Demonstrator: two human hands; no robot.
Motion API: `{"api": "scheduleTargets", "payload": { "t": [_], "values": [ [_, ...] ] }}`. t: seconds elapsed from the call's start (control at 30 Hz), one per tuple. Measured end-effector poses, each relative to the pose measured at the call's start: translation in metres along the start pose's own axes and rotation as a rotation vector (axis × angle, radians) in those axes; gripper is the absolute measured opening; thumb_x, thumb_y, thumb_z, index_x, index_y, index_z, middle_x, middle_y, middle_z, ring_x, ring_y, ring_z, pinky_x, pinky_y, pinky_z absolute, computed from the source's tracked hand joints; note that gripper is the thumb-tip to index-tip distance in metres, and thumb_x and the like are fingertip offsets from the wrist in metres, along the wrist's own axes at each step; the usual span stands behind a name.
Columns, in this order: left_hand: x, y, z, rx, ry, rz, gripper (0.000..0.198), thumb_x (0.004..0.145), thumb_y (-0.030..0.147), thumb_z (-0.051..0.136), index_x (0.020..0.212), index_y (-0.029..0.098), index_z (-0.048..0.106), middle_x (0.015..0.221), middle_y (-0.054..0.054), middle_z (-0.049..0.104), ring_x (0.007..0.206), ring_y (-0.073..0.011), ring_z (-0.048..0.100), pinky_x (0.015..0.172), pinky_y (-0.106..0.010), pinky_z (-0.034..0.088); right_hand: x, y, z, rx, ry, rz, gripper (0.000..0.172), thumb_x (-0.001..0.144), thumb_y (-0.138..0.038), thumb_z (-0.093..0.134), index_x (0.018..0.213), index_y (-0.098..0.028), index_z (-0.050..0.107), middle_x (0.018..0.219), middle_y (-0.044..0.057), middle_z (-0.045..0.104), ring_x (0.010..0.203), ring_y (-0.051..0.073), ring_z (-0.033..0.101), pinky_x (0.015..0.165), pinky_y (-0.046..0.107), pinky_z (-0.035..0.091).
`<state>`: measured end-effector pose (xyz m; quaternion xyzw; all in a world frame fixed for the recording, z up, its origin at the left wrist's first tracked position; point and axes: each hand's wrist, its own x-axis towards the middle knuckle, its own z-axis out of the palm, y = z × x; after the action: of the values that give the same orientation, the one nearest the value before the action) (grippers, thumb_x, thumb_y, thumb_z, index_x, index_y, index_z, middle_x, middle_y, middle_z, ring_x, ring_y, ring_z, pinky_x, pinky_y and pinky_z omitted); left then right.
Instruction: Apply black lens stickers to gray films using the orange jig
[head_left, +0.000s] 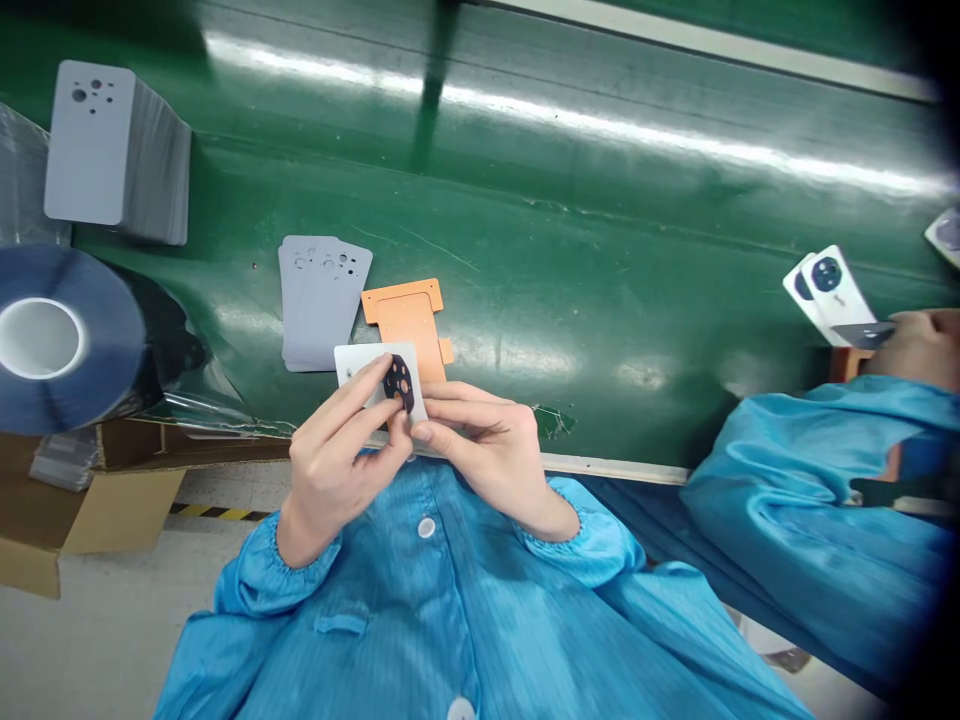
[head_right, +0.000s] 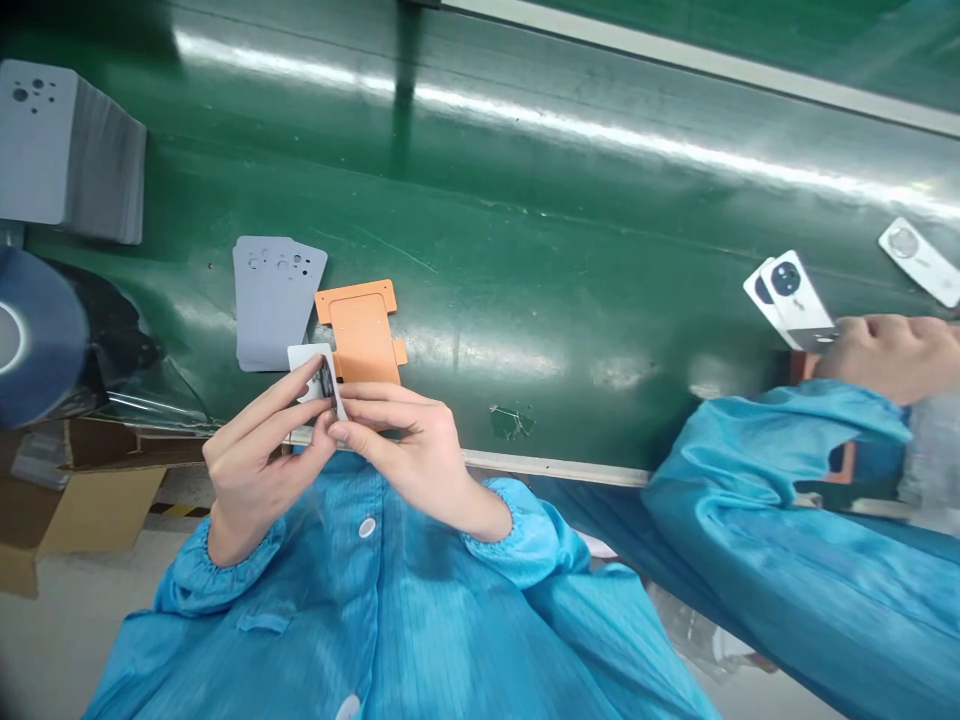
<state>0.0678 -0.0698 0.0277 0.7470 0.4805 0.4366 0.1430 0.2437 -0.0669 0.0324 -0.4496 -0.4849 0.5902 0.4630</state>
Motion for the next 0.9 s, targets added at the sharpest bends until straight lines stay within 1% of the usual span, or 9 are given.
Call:
{"api": "scheduleTargets", "payload": {
  "t": [0.2, 0.33, 0.53, 0.7, 0.9],
  "values": [
    [0.0013, 0.0005, -0.0023, -0.022, 0.005, -0.049, 0.020, 0.084, 0.006, 0.077, 0.101, 0.016, 0.077, 0.131, -0.014, 0.075, 0.113, -0.0276, 0.077, 0.096, -0.039, 0.067, -0.0014, 0.0004, -0.0010, -0.081, -0.015, -0.053, 0.024, 0.090, -0.021, 0.082, 0.110, -0.034, 0.084, 0.118, 0.002, 0.080, 0.106, 0.020, 0.077, 0.096, 0.036, 0.065],
    [0.0013, 0.0021, -0.0034, 0.020, 0.009, -0.031, 0.020, 0.085, 0.008, 0.077, 0.102, 0.018, 0.077, 0.132, -0.012, 0.075, 0.113, -0.0276, 0.077, 0.095, -0.040, 0.067, -0.0021, -0.0003, -0.0019, -0.115, -0.024, -0.074, 0.025, 0.091, -0.020, 0.081, 0.111, -0.034, 0.084, 0.119, 0.002, 0.080, 0.106, 0.021, 0.077, 0.099, 0.038, 0.063],
    [-0.0006, 0.0051, -0.0025, 0.061, 0.014, 0.007, 0.022, 0.085, 0.008, 0.077, 0.105, 0.018, 0.076, 0.133, -0.012, 0.074, 0.111, -0.0275, 0.077, 0.094, -0.039, 0.067, -0.0036, 0.0007, -0.0019, -0.109, -0.012, -0.084, 0.027, 0.090, -0.017, 0.082, 0.111, -0.034, 0.084, 0.118, 0.002, 0.081, 0.105, 0.021, 0.078, 0.097, 0.037, 0.064],
    [-0.0014, 0.0053, -0.0015, 0.058, 0.014, 0.012, 0.023, 0.083, 0.006, 0.078, 0.105, 0.017, 0.076, 0.132, -0.014, 0.075, 0.111, -0.0285, 0.078, 0.095, -0.039, 0.067, -0.0042, 0.0014, -0.0020, -0.092, -0.021, -0.084, 0.027, 0.090, -0.018, 0.081, 0.112, -0.034, 0.083, 0.119, 0.002, 0.080, 0.106, 0.020, 0.077, 0.098, 0.036, 0.064],
    [-0.0022, 0.0046, -0.0015, 0.041, 0.040, -0.002, 0.023, 0.085, 0.005, 0.074, 0.104, 0.019, 0.076, 0.131, -0.011, 0.076, 0.109, -0.0272, 0.078, 0.092, -0.039, 0.068, -0.0039, -0.0022, -0.0022, -0.053, -0.042, -0.053, 0.027, 0.091, -0.020, 0.081, 0.113, -0.036, 0.083, 0.120, 0.001, 0.080, 0.107, 0.019, 0.077, 0.099, 0.036, 0.063]
  ]
}}
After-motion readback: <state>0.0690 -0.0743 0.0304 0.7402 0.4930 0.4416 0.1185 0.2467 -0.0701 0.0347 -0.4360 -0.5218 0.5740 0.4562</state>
